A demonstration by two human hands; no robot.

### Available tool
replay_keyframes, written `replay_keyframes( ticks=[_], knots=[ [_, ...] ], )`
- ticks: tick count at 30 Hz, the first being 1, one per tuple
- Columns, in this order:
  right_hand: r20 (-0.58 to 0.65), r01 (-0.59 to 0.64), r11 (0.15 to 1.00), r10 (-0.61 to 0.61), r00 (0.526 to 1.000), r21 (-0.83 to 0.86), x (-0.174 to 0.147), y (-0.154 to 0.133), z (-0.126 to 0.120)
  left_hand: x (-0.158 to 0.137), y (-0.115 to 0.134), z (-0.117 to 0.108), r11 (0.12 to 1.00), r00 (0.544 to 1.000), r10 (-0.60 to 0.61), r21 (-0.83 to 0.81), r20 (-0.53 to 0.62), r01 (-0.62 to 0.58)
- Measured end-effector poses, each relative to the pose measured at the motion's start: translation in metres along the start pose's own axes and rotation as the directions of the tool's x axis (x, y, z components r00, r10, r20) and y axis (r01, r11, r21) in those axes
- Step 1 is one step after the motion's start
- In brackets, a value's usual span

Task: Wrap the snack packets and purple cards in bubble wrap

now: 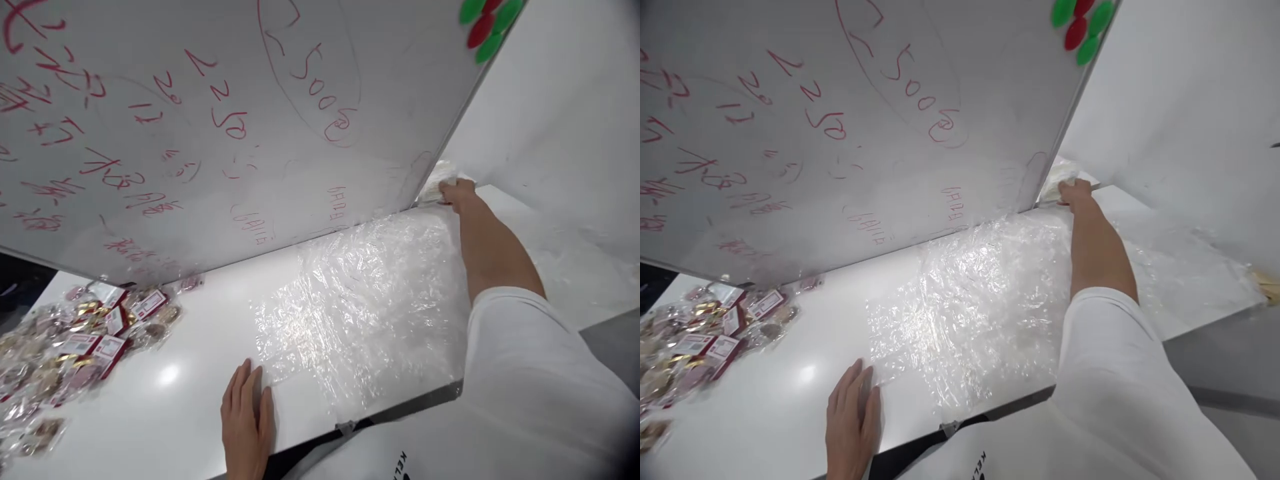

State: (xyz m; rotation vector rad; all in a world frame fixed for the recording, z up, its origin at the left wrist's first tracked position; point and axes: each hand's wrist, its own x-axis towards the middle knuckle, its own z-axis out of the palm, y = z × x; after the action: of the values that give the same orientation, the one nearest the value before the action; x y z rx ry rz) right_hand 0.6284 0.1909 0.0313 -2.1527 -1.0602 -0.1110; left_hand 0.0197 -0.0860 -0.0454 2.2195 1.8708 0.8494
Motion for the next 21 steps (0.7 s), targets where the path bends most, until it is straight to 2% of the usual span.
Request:
replay_keyframes(
  ticks=[3, 5, 7, 9, 10, 12, 13, 15, 17, 18, 19, 21],
  knots=[
    [0.113, -0.180, 0.977, 0.193, 0.975, -0.116, 0.001, -0.006, 0.005, 0.003, 0.002, 0.000, 1.000, 1.000, 0.013, 0.009, -0.014, -0.013],
    [0.130, -0.187, 0.958, 0.219, 0.967, -0.217, 0.003, -0.020, -0.010, 0.004, 0.003, 0.000, 1.000, 1.000, 0.008, 0.009, -0.011, -0.008],
    [0.166, -0.088, 0.965, 0.132, 0.977, -0.246, -0.005, -0.042, -0.039, 0.005, 0.004, -0.001, 1.000, 1.000, 0.003, 0.008, -0.006, -0.003],
    [0.208, 0.079, 0.991, -0.056, 0.977, -0.106, -0.035, -0.066, -0.077, 0.006, 0.006, -0.001, 1.000, 1.000, -0.001, -0.006, -0.002, 0.001],
    [0.215, 0.173, 0.985, -0.172, 0.961, 0.015, -0.060, -0.077, -0.095, 0.006, 0.007, -0.002, 1.000, 1.000, -0.008, -0.020, 0.002, 0.008],
    [0.272, 0.338, 0.922, -0.380, 0.884, 0.189, -0.127, -0.092, -0.127, 0.006, 0.010, -0.006, 0.997, 0.999, -0.031, -0.063, 0.024, 0.032],
    [0.359, 0.402, 0.884, -0.465, 0.809, 0.238, -0.167, -0.095, -0.137, 0.006, 0.012, -0.009, 0.994, 0.998, -0.050, -0.092, 0.038, 0.053],
    [0.548, 0.470, 0.834, -0.547, 0.633, 0.288, -0.248, -0.095, -0.145, 0.007, 0.017, -0.016, 0.978, 0.991, -0.099, -0.174, 0.092, 0.114],
    [0.635, 0.518, 0.797, -0.580, 0.511, 0.311, -0.322, -0.090, -0.134, 0.013, 0.023, -0.022, 0.934, 0.970, -0.162, -0.288, 0.180, 0.210],
    [0.651, 0.532, 0.787, -0.586, 0.483, 0.314, -0.353, -0.088, -0.124, 0.018, 0.026, -0.024, 0.904, 0.954, -0.188, -0.340, 0.233, 0.261],
    [0.660, 0.535, 0.788, -0.580, 0.477, 0.305, -0.379, -0.086, -0.111, 0.025, 0.029, -0.024, 0.875, 0.941, -0.195, -0.383, 0.278, 0.295],
    [0.649, 0.531, 0.807, -0.551, 0.524, 0.257, -0.417, -0.086, -0.084, 0.042, 0.033, -0.019, 0.843, 0.928, -0.228, -0.418, 0.293, 0.339]
  ],
)
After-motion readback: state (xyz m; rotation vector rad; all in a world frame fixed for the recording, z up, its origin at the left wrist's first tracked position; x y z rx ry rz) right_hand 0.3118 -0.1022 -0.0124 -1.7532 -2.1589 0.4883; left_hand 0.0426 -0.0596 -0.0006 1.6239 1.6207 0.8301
